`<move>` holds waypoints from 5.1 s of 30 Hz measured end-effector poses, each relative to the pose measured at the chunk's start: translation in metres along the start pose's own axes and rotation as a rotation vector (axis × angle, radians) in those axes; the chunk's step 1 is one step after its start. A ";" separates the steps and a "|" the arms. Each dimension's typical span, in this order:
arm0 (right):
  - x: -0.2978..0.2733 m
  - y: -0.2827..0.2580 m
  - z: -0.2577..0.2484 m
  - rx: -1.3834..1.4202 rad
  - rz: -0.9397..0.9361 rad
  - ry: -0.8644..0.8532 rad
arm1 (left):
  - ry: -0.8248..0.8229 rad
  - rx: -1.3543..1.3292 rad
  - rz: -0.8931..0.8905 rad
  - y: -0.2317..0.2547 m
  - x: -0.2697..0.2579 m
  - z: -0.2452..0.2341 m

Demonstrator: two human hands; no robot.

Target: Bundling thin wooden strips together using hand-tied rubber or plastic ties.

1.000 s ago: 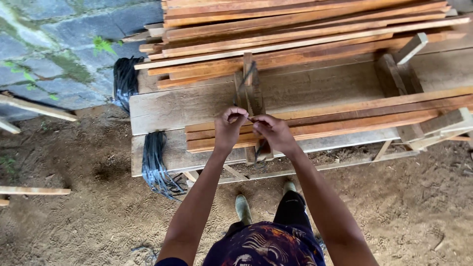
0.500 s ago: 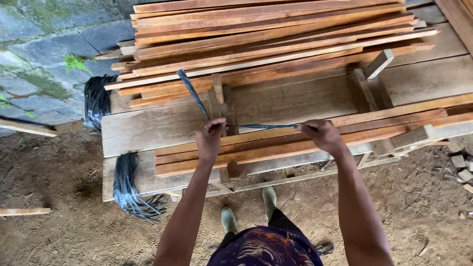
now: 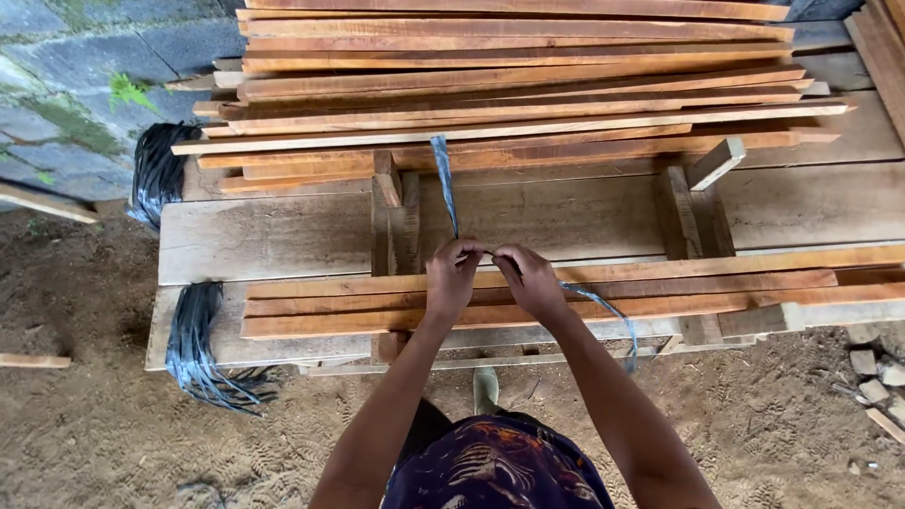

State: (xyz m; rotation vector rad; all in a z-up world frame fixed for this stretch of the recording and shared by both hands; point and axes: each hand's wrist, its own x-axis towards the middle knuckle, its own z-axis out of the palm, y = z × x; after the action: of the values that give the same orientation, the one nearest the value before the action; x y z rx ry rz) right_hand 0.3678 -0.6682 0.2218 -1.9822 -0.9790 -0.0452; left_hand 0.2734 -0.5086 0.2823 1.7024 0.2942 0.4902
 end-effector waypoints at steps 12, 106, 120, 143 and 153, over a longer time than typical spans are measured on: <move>0.046 0.013 0.007 -0.019 0.366 -0.420 | -0.437 0.244 0.215 -0.072 -0.113 -0.001; 0.019 -0.086 0.011 0.192 0.175 -0.259 | 0.111 0.349 0.195 0.012 -0.035 -0.056; 0.032 -0.001 0.079 1.045 0.358 -0.257 | -0.041 0.063 0.118 -0.068 0.030 -0.060; 0.043 -0.053 0.050 0.841 0.420 -0.022 | -0.093 0.289 0.064 -0.063 0.024 -0.054; 0.038 -0.013 0.075 1.069 0.544 0.082 | -0.196 0.260 0.110 -0.036 0.027 -0.052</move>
State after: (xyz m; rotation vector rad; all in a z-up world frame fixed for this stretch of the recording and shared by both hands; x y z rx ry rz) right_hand 0.3610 -0.5858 0.2006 -1.1520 -0.2429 0.5761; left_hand 0.2750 -0.4444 0.2583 2.0117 0.1263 0.3735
